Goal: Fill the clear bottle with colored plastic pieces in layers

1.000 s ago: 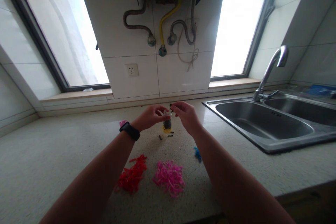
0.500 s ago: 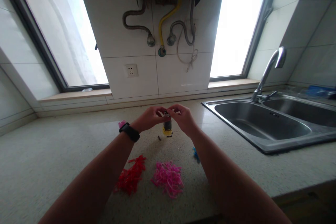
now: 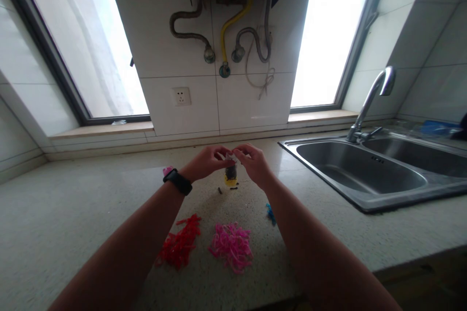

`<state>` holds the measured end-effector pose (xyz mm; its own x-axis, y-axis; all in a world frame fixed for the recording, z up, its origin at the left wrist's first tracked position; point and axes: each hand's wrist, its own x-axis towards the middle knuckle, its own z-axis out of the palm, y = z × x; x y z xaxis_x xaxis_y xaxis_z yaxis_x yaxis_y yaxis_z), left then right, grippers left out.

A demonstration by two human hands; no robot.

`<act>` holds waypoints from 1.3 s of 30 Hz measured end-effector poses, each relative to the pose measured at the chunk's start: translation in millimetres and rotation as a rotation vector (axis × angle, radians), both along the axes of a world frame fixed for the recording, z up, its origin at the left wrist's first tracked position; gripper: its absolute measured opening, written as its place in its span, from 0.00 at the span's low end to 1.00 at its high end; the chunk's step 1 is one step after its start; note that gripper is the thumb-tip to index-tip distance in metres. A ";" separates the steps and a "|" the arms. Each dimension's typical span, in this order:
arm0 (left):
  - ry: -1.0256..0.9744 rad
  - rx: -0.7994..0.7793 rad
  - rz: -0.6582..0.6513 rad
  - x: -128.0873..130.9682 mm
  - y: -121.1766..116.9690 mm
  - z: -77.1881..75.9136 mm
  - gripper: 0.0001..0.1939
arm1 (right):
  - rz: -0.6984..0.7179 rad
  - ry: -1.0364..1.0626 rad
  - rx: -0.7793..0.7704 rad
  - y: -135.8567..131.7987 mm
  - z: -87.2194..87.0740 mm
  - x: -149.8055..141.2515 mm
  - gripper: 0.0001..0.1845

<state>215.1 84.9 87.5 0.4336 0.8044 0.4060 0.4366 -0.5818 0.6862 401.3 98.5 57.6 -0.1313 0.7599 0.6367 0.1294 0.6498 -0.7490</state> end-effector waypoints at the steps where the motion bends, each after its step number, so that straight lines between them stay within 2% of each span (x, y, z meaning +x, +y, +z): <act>1: -0.001 -0.001 0.002 -0.2 0.0 0.3 0.23 | 0.005 0.008 -0.003 0.6 -0.5 0.3 0.13; 12: -0.023 -0.051 0.031 -1.0 -1.8 1.3 0.24 | 0.029 -0.011 -0.145 10.0 -6.8 5.6 0.13; 17: -0.083 -0.064 0.062 -2.7 0.1 0.7 0.25 | 0.199 -0.244 -0.119 10.7 -17.9 6.9 0.17; 20: -0.100 -0.081 0.036 -2.9 0.6 0.4 0.25 | 0.186 -0.357 -0.146 10.5 -23.7 6.7 0.20; 24: -0.075 -0.172 -0.057 -6.7 1.8 0.3 0.27 | 0.142 -0.377 -0.143 12.2 -25.4 9.0 0.20; 27: 0.049 -0.229 -0.068 -13.4 4.4 -3.8 0.26 | 0.072 -0.389 -0.163 14.0 -24.7 11.2 0.22; 31: 0.317 -0.146 -0.095 -22.7 10.7 -18.0 0.17 | -0.023 -0.397 -0.160 15.9 -23.6 13.6 0.23; 34: 0.447 -0.080 -0.092 -27.1 15.5 -29.7 0.09 | -0.082 -0.389 -0.128 17.5 -22.8 16.2 0.23; 39: 0.671 -0.106 -0.070 -26.3 16.7 -35.2 0.05 | -0.150 -0.352 -0.116 20.8 -23.5 20.4 0.23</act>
